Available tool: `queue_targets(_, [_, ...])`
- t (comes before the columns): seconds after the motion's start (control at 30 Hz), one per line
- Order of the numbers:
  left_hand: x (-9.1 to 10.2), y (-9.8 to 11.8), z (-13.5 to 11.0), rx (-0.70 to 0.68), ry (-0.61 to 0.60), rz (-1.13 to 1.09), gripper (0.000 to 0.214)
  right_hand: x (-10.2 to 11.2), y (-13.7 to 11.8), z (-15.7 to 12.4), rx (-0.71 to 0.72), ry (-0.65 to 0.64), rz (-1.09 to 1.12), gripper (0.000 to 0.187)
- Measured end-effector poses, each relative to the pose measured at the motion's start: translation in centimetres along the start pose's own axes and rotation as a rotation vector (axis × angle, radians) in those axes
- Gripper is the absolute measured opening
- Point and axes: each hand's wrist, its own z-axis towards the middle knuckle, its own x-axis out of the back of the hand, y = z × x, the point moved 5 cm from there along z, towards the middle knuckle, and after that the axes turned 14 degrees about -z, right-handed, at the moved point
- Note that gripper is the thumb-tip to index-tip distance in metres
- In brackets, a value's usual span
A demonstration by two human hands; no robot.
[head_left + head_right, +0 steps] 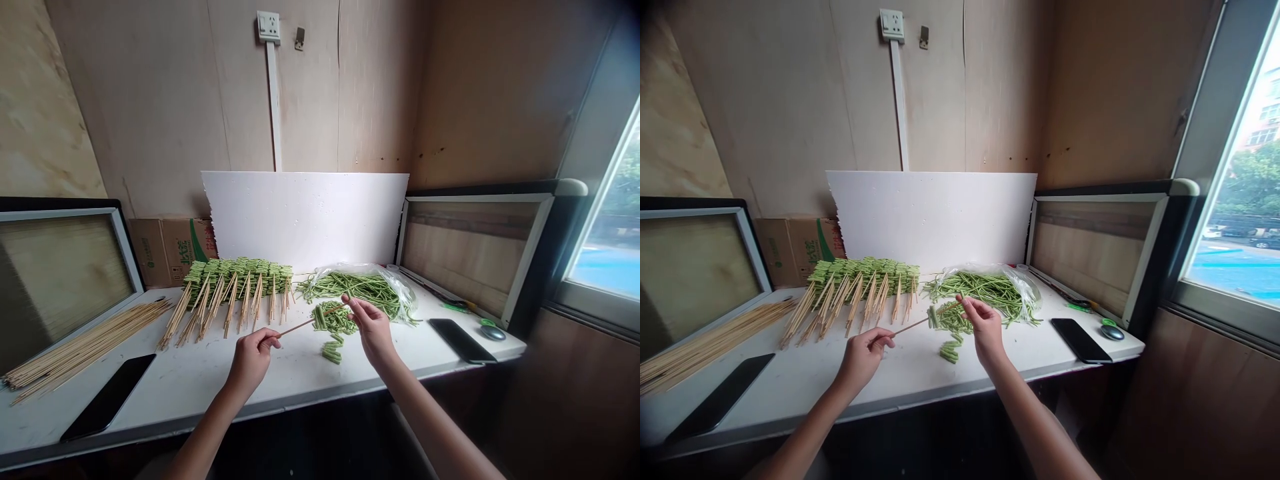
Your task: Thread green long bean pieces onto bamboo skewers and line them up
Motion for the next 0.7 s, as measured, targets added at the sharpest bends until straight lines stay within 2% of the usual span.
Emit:
queue_targets(0.27, [-0.8,0.4,-0.3,-0.017,-0.051,-0.072,0.032,0.0,-0.2,0.1,0.044,-0.017,-0.035,0.032])
queue_targets(0.53, [-0.5,1.1,-0.7,-0.085,0.064,-0.006,0.024,0.3,-0.6,-0.1,0.122,0.013,-0.08,0.024])
queue_targets(0.7, [-0.8,0.7,-0.9,-0.079,0.048,-0.047,0.026,0.1,-0.2,-0.2,0.117,0.026,-0.055,0.023])
